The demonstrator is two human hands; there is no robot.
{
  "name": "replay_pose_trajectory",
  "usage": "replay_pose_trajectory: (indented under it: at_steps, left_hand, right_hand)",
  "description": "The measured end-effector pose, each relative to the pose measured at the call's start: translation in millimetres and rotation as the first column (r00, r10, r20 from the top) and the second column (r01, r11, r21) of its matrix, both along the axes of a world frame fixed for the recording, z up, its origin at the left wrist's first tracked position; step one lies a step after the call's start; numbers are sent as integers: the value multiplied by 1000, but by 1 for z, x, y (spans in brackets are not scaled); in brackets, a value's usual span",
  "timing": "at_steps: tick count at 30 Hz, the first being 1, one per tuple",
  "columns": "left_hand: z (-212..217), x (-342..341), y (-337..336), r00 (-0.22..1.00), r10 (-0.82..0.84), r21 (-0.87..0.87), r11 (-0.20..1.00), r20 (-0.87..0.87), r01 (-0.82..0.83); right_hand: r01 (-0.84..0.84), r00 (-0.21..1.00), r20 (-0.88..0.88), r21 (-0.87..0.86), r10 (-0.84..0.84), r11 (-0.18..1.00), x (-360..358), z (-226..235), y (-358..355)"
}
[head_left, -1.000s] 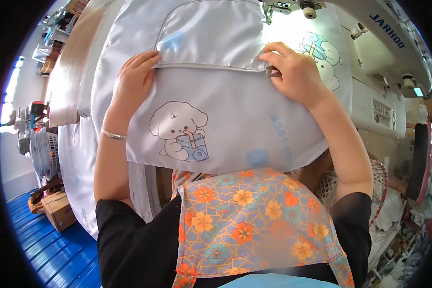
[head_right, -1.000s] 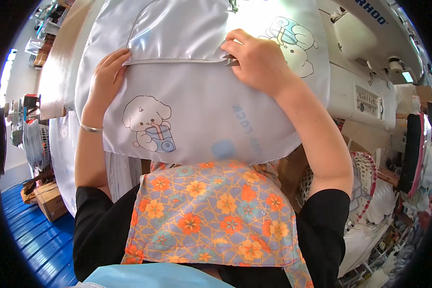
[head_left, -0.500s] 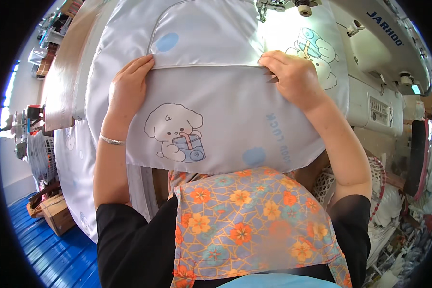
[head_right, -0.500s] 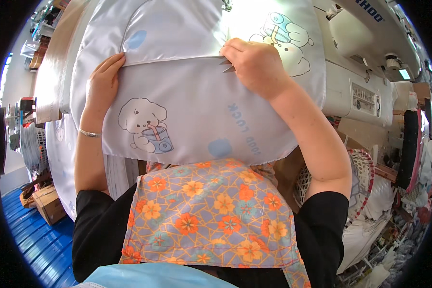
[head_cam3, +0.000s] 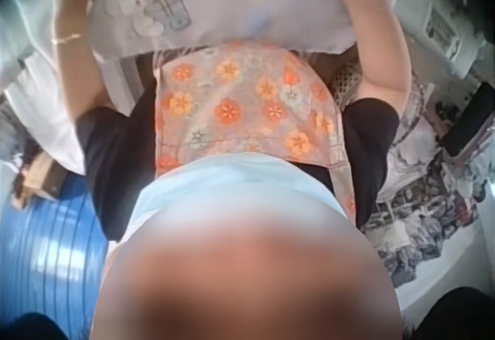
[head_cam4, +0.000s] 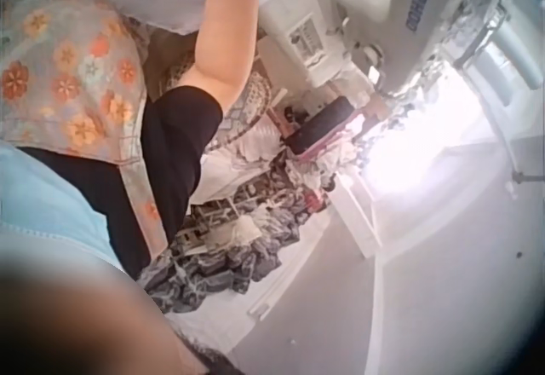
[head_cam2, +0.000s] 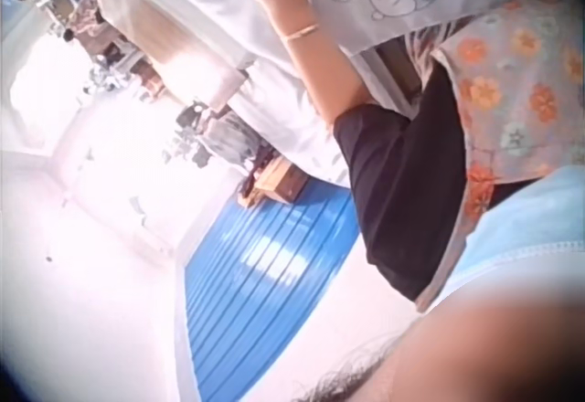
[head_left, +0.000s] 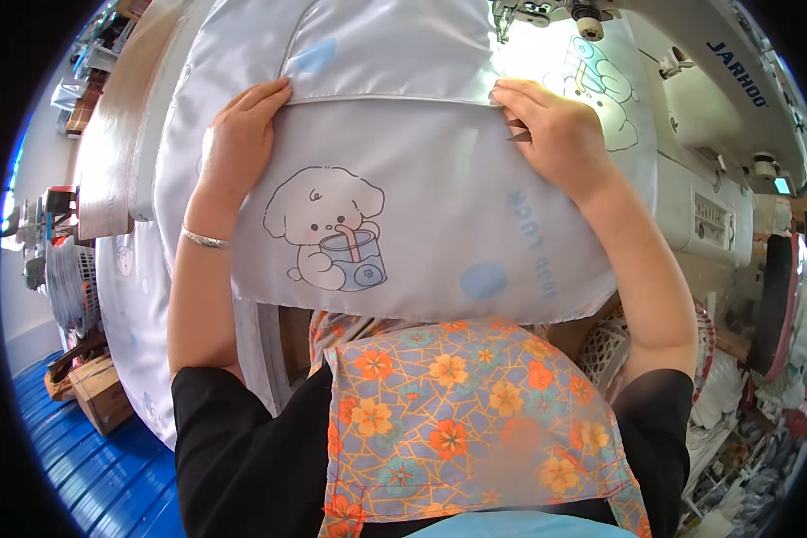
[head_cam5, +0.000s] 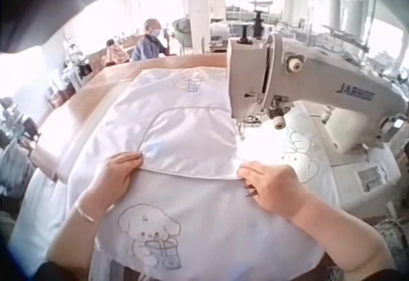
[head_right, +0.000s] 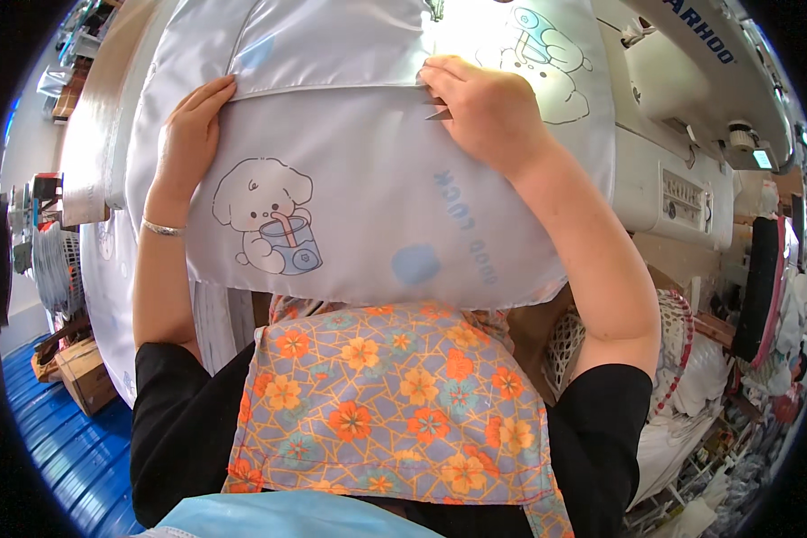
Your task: Sewing a pocket onto a piece of fabric using an industrial sewing machine.
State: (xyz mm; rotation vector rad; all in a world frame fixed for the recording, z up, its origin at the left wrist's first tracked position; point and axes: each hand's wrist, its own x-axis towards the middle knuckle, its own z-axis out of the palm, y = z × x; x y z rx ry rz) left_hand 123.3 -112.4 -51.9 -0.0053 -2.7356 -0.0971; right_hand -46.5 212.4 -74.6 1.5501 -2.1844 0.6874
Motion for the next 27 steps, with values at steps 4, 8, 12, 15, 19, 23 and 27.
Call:
replay_pose_trajectory:
  at_steps: [4, 8, 12, 15, 19, 23, 27]
  left_hand:
    - [-2, 0, 0, 999, 42, 27, 999, 23, -42]
    - [-1, -1, 1, 998, 61, 27, 998, 32, -61]
    - [1, 0, 3, 999, 43, 42, 998, 19, -43]
    - [2, 0, 3, 999, 39, 37, 999, 26, -40]
    - [0, -3, 0, 999, 41, 4, 999, 26, -41]
    - [-3, -12, -5, 1000, 24, -24, 999, 12, -23]
    - [-4, -25, -13, 1000, 20, -23, 1000, 15, -20]
  right_hand:
    - [-18, 1000, -2, 11, 18, 1000, 6, 3, 2]
    - [-27, 999, -39, 32, 28, 999, 3, 1, 3]
    - [-14, 1000, -22, -7, 14, 1000, 3, -2, 3]
    - [-9, 1000, 19, -32, 10, 999, 6, -1, 4]
    - [14, 997, 76, -28, -12, 1000, 6, 3, 4]
    - [37, 997, 64, 1, -37, 999, -4, 4, 2]
    - [32, 997, 74, 33, -34, 999, -18, 5, -3]
